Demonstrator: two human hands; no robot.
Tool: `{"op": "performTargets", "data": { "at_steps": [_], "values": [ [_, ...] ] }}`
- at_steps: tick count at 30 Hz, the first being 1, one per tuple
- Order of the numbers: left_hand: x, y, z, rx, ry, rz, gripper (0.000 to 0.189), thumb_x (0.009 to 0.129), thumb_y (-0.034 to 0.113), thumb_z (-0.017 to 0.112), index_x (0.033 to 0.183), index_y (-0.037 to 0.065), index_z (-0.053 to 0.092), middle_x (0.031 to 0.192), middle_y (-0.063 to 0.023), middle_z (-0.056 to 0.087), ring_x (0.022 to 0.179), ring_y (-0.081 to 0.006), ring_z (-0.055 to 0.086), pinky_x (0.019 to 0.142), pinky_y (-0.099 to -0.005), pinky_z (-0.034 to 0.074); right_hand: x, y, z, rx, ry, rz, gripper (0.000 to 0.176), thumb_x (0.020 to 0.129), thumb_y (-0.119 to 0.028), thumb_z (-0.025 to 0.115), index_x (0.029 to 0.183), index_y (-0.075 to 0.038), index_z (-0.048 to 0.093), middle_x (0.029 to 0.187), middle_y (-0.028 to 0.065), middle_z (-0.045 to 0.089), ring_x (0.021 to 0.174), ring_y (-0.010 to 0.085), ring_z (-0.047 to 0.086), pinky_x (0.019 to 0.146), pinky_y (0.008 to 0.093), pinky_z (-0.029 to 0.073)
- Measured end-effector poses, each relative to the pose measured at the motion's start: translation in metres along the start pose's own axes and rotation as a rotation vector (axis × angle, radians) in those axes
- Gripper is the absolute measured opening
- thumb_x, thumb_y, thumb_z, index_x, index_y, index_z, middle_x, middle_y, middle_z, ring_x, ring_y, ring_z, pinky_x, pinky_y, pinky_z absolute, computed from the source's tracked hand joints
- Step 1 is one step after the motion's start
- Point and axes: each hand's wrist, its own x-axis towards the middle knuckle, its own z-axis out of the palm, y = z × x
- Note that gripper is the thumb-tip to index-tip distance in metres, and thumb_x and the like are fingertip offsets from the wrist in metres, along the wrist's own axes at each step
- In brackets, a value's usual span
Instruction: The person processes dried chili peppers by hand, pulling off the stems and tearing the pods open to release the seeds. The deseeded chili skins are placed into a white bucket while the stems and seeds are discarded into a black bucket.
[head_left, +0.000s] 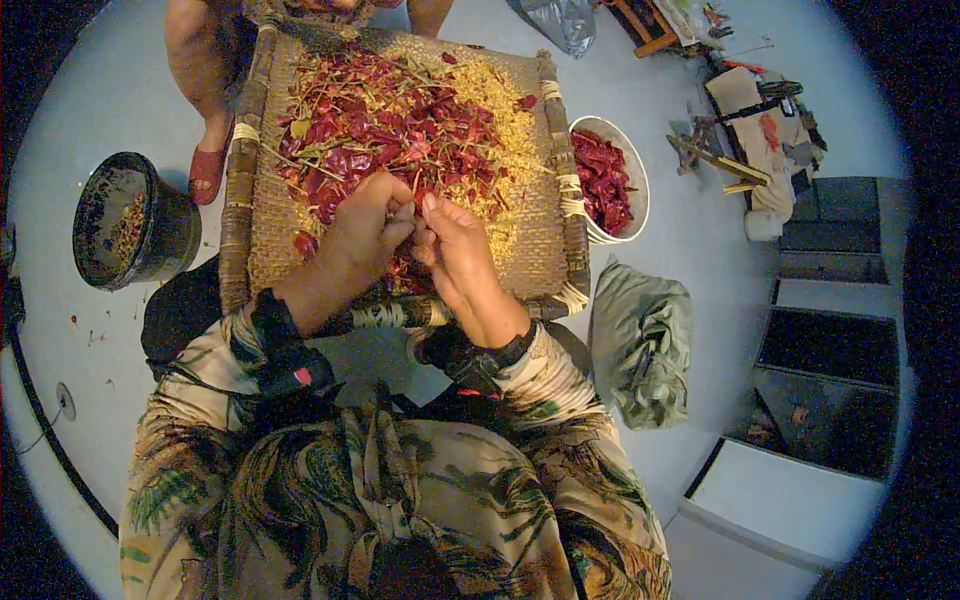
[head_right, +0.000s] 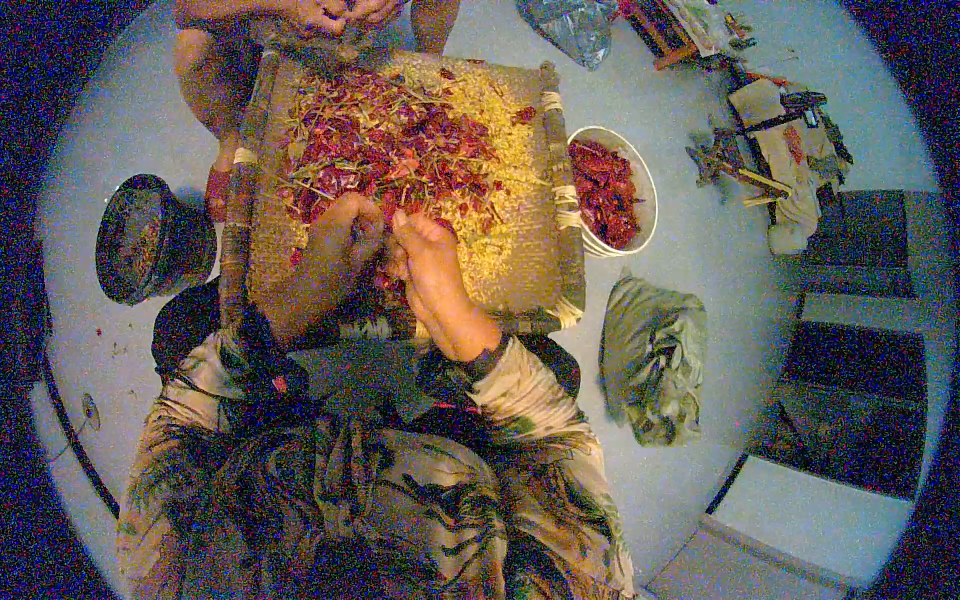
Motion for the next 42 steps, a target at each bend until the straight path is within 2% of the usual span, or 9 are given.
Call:
{"op": "performTargets", "data": {
  "at_steps": [5, 11, 16, 23, 28, 32, 35, 38, 42],
  "values": [
    [0.004, -0.006, 0.004, -0.59, -0.02, -0.18, 0.007, 0.083, 0.005, 0.053, 0.087, 0.003, 0.048, 0.07, -0.0015, 0.052, 0.059, -0.0094, 0.048, 0.052, -0.0262, 0.041, 0.0, -0.005, -0.003, 0.087, -0.065, 0.063, 0.017, 0.091, -0.023, 0.052, 0.078, -0.012, 0.053, 0.063, -0.0058, 0.047, 0.052, 0.0047, 0.041, 0.044, 0.0194, 0.032],
    [0.009, 0.002, -0.009, -0.976, -0.187, -0.56, 0.006, 0.085, 0.013, 0.051, 0.087, 0.007, 0.05, 0.062, 0.0041, 0.043, 0.047, -0.0034, 0.034, 0.042, -0.019, 0.026, 0.0, -0.008, -0.003, 0.206, -0.154, 0.081, 0.014, 0.091, -0.023, 0.052, 0.084, -0.011, 0.054, 0.068, -0.0051, 0.051, 0.058, 0.0055, 0.047, 0.048, 0.0199, 0.036],
    [0.01, 0.006, -0.013, -1.123, -0.218, -0.615, 0.005, 0.086, 0.013, 0.05, 0.085, 0.007, 0.05, 0.058, 0.0052, 0.038, 0.045, -0.0035, 0.031, 0.042, -0.0191, 0.025, -0.006, -0.015, 0.007, 0.25, -0.168, 0.081, 0.013, 0.09, -0.023, 0.053, 0.084, -0.011, 0.054, 0.068, -0.0049, 0.051, 0.058, 0.0062, 0.047, 0.05, 0.0202, 0.038],
    [0.007, 0.007, -0.01, -1.128, -0.256, -0.563, 0.009, 0.088, 0.016, 0.048, 0.082, 0.009, 0.05, 0.057, 0.0056, 0.036, 0.045, -0.0038, 0.029, 0.042, -0.0192, 0.024, 0.0, -0.015, -0.003, -0.19, -0.117, -0.236, 0.017, 0.092, -0.022, 0.05, 0.082, -0.008, 0.052, 0.066, -0.0029, 0.048, 0.057, 0.0064, 0.043, 0.052, 0.0215, 0.038],
    [0.003, 0.021, -0.014, -1.189, -0.224, -0.724, 0.012, 0.088, 0.019, 0.048, 0.08, 0.01, 0.05, 0.057, 0.006, 0.033, 0.046, -0.0045, 0.028, 0.042, -0.02, 0.025, 0.0, -0.018, -0.002, -0.608, -0.058, -0.545, 0.019, 0.09, -0.015, 0.051, 0.073, -0.006, 0.049, 0.063, 0.0002, 0.05, 0.058, 0.0092, 0.046, 0.054, 0.024, 0.039],
    [0.0, 0.009, -0.011, -1.28, -0.242, -0.695, 0.01, 0.088, 0.019, 0.049, 0.082, 0.011, 0.051, 0.058, 0.005, 0.037, 0.046, -0.0043, 0.03, 0.042, -0.0197, 0.025, -0.003, -0.025, 0.001, -0.72, -0.065, -0.613, 0.017, 0.089, -0.014, 0.051, 0.075, -0.005, 0.05, 0.065, 0.0012, 0.051, 0.058, 0.0095, 0.047, 0.054, 0.0242, 0.039],
    [0.001, 0.022, -0.017, -0.743, -0.076, -0.517, 0.005, 0.087, 0.013, 0.051, 0.084, 0.009, 0.052, 0.062, 0.0034, 0.043, 0.049, -0.0077, 0.037, 0.044, -0.0221, 0.031, 0.006, -0.029, -0.002, -0.65, -0.14, -0.479, 0.018, 0.089, -0.017, 0.052, 0.077, -0.005, 0.052, 0.067, 0.0018, 0.053, 0.059, 0.009, 0.05, 0.052, 0.0235, 0.041],
    [0.002, 0.016, -0.013, -0.277, 0.069, -0.104, 0.006, 0.083, 0.005, 0.055, 0.087, 0.005, 0.051, 0.07, -0.0008, 0.048, 0.056, -0.0127, 0.044, 0.05, -0.0264, 0.039, 0.008, -0.028, -0.004, -0.528, -0.142, -0.254, 0.021, 0.09, -0.023, 0.052, 0.082, -0.004, 0.054, 0.071, 0.0027, 0.056, 0.062, 0.0091, 0.054, 0.053, 0.023, 0.043],
    [0.003, 0.016, -0.017, -0.016, 0.005, 0.064, 0.012, 0.08, 0.0, 0.056, 0.088, 0.004, 0.049, 0.075, -0.0054, 0.048, 0.064, -0.0173, 0.051, 0.058, -0.0315, 0.042, 0.004, -0.039, -0.006, -0.627, -0.141, -0.117, 0.025, 0.091, -0.027, 0.052, 0.088, -0.003, 0.057, 0.073, 0.0037, 0.058, 0.062, 0.0105, 0.056, 0.054, 0.023, 0.045]
  ]
}}
